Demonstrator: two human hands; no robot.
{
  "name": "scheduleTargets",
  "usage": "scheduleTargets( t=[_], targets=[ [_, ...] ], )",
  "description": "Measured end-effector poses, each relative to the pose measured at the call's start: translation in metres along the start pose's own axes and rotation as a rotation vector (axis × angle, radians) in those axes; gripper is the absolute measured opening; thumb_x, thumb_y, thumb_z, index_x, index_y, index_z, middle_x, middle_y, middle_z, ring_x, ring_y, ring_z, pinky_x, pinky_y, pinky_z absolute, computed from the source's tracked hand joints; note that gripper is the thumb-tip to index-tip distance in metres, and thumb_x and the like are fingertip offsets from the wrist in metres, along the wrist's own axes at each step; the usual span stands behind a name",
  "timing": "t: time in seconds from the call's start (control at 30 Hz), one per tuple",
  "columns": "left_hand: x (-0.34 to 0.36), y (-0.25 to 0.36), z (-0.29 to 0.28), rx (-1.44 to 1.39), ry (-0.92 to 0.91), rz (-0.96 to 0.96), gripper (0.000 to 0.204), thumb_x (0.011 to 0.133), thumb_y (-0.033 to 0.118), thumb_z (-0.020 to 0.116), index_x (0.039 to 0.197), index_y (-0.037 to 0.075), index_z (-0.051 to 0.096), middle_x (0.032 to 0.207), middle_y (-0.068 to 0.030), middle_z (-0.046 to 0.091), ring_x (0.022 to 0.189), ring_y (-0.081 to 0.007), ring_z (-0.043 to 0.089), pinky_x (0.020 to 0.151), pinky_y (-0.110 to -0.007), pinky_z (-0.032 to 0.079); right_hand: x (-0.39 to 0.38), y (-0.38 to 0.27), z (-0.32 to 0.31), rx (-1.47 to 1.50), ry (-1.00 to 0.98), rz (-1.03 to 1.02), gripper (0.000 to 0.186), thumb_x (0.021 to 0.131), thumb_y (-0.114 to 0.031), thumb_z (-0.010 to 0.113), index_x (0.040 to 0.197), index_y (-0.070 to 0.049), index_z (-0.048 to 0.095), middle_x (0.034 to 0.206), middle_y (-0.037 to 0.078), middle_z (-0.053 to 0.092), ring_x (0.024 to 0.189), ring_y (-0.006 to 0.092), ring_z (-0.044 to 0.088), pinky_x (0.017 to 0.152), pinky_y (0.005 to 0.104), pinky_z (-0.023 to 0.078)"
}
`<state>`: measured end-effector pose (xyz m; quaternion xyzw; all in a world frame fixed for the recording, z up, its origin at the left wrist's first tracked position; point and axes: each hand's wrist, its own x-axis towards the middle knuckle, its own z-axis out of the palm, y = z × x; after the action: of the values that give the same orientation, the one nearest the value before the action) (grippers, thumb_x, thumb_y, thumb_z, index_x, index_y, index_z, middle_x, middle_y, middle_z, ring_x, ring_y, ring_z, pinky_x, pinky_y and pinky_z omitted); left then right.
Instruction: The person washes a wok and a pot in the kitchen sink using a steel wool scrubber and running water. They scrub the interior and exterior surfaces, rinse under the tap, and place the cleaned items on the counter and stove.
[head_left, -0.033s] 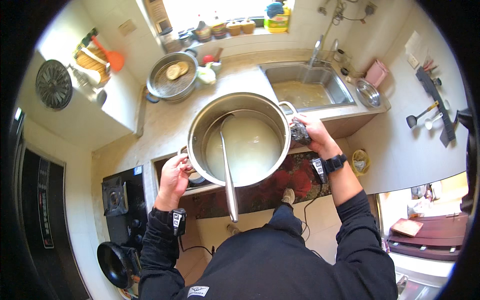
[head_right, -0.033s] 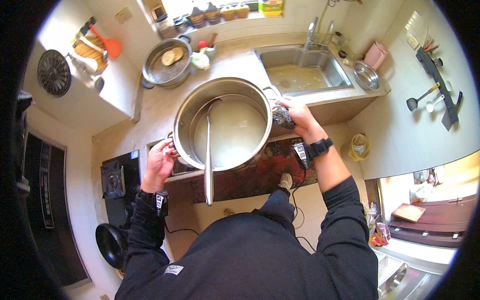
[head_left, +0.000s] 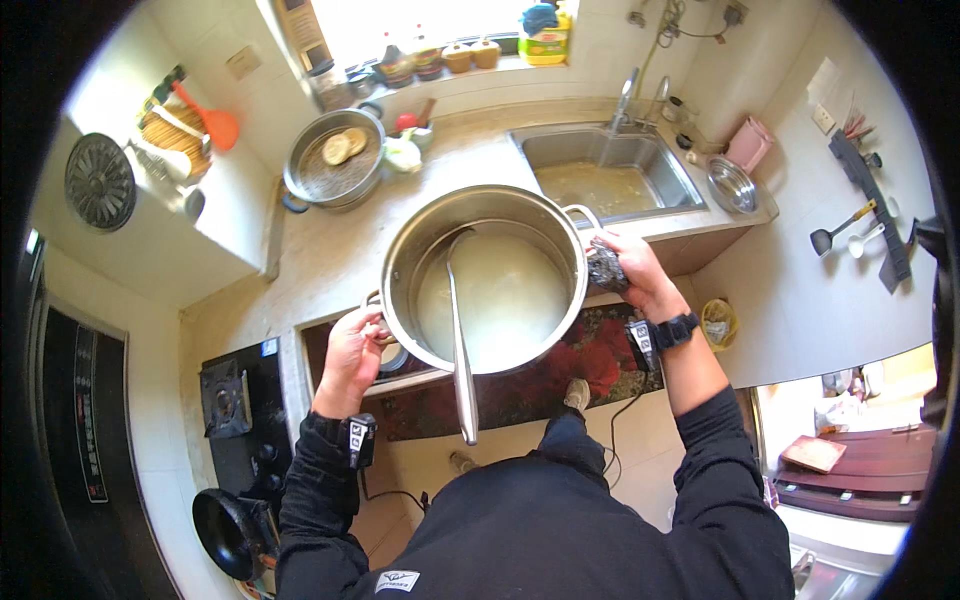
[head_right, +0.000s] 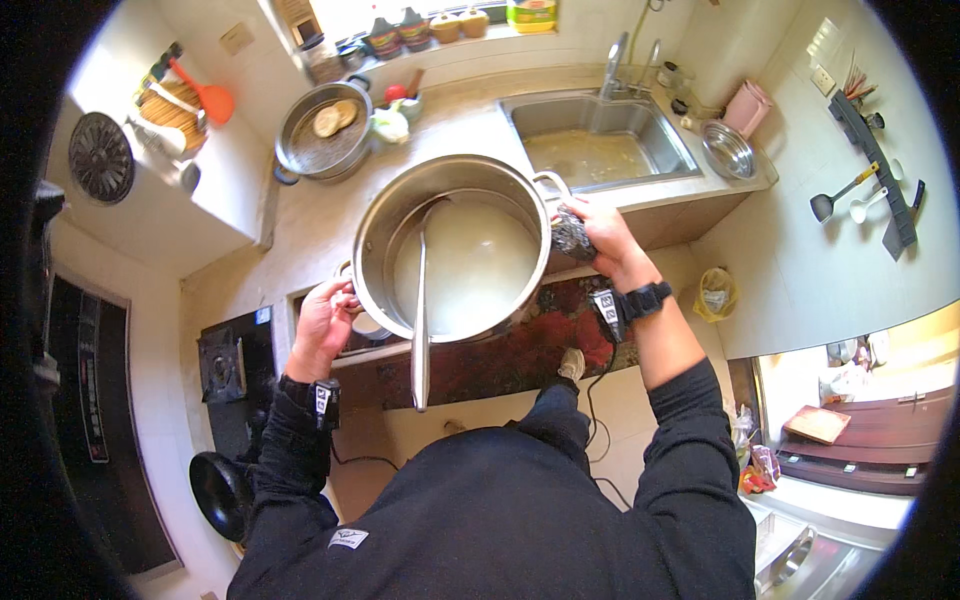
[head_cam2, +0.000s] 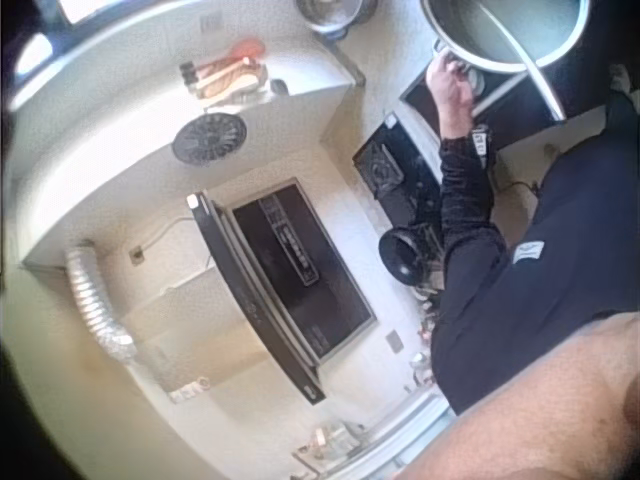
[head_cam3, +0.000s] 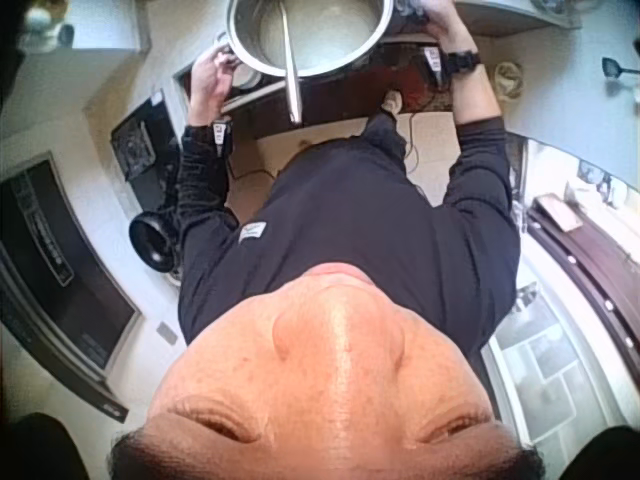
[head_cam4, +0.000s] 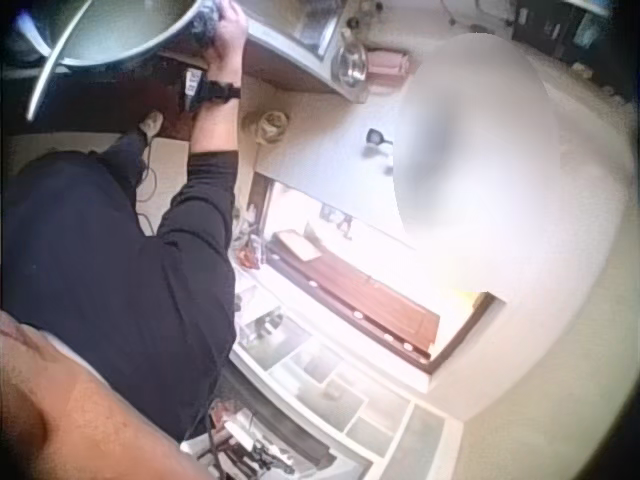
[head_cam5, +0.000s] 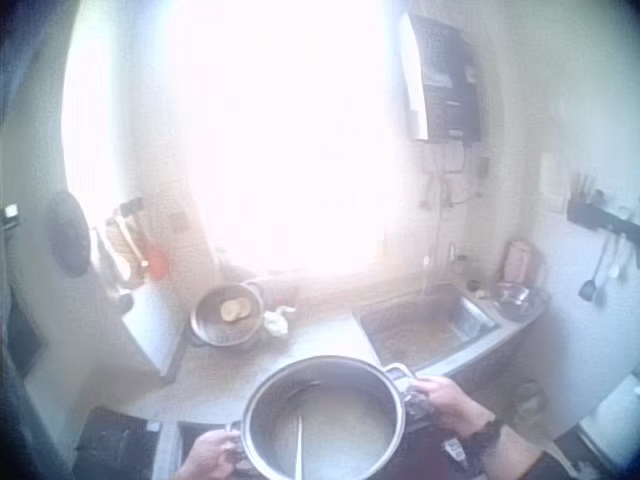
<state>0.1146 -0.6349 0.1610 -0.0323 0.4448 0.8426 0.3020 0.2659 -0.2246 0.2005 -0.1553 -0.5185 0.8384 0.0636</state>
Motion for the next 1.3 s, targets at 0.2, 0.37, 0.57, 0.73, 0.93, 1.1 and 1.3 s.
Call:
scheduleTargets(
  t=[0.2, 0.37, 0.57, 0.73, 0.93, 1.1, 1.3],
  targets=[
    [0.102, -0.114, 0.145, 0.162, 0.011, -0.132, 0.035, 0.081, 0.003, 0.076, 0.112, 0.004, 0.061, 0.094, -0.0036, 0.066, 0.071, -0.0106, 0.058, 0.061, -0.024, 0.045, 0.000, -0.064, -0.176, 0.018, 0.167, -0.058, 0.021, 0.099, -0.013, 0.051, 0.098, 0.002, 0.065, 0.087, 0.008, 0.070, 0.075, 0.0157, 0.067, 0.071, 0.0283, 0.054],
    [0.171, -0.181, 0.259, 0.331, 0.013, -0.101, 0.085, 0.075, 0.007, 0.082, 0.146, 0.014, 0.035, 0.102, -0.0018, 0.059, 0.077, -0.0097, 0.051, 0.066, -0.025, 0.041, 0.011, -0.127, -0.279, -0.096, 0.319, -0.079, 0.019, 0.098, -0.019, 0.056, 0.092, -0.003, 0.063, 0.082, 0.005, 0.065, 0.072, 0.0134, 0.063, 0.069, 0.0269, 0.053],
    [0.258, -0.221, 0.343, 0.361, -0.197, -0.318, 0.026, 0.080, 0.020, 0.083, 0.092, 0.018, 0.060, 0.084, 0.0051, 0.055, 0.073, -0.0067, 0.046, 0.063, -0.023, 0.035, 0.044, -0.178, -0.368, -0.174, 0.469, -0.110, 0.018, 0.098, -0.019, 0.057, 0.092, -0.004, 0.064, 0.082, 0.003, 0.065, 0.074, 0.0125, 0.062, 0.070, 0.0268, 0.051],
    [0.328, -0.235, 0.394, 0.631, -0.455, -0.358, 0.031, 0.085, 0.030, 0.079, 0.074, 0.014, 0.055, 0.075, 0.0025, 0.058, 0.065, -0.0059, 0.053, 0.061, -0.022, 0.042, 0.081, -0.217, -0.418, -0.179, 0.576, -0.132, 0.019, 0.095, -0.020, 0.060, 0.091, -0.003, 0.067, 0.081, 0.005, 0.067, 0.073, 0.0134, 0.063, 0.070, 0.0272, 0.051],
    [0.378, -0.233, 0.437, 0.547, -0.614, -0.583, 0.022, 0.085, 0.021, 0.077, 0.089, 0.005, 0.064, 0.087, -0.0015, 0.066, 0.078, -0.0100, 0.061, 0.076, -0.026, 0.051, 0.130, -0.266, -0.451, -0.325, 0.749, -0.077, 0.020, 0.095, -0.016, 0.058, 0.097, 0.000, 0.070, 0.079, 0.004, 0.066, 0.071, 0.0133, 0.062, 0.067, 0.0267, 0.051],
    [0.420, -0.256, 0.440, 0.568, -0.620, -0.738, 0.023, 0.088, 0.022, 0.066, 0.098, 0.002, 0.072, 0.092, -0.0033, 0.068, 0.080, -0.0119, 0.061, 0.075, -0.027, 0.050, 0.177, -0.289, -0.464, -0.422, 0.728, -0.025, 0.027, 0.095, -0.011, 0.055, 0.118, 0.001, 0.065, 0.082, 0.003, 0.065, 0.070, 0.0106, 0.060, 0.063, 0.0245, 0.050],
    [0.450, -0.305, 0.425, 0.287, -0.534, -0.866, 0.026, 0.089, 0.030, 0.067, 0.097, 0.006, 0.070, 0.090, -0.0016, 0.065, 0.077, -0.0112, 0.058, 0.071, -0.027, 0.049, 0.228, -0.309, -0.469, -0.548, 0.764, 0.061, 0.038, 0.095, -0.008, 0.052, 0.132, 0.000, 0.058, 0.086, 0.003, 0.065, 0.069, 0.0083, 0.057, 0.060, 0.0224, 0.048]
  ],
)
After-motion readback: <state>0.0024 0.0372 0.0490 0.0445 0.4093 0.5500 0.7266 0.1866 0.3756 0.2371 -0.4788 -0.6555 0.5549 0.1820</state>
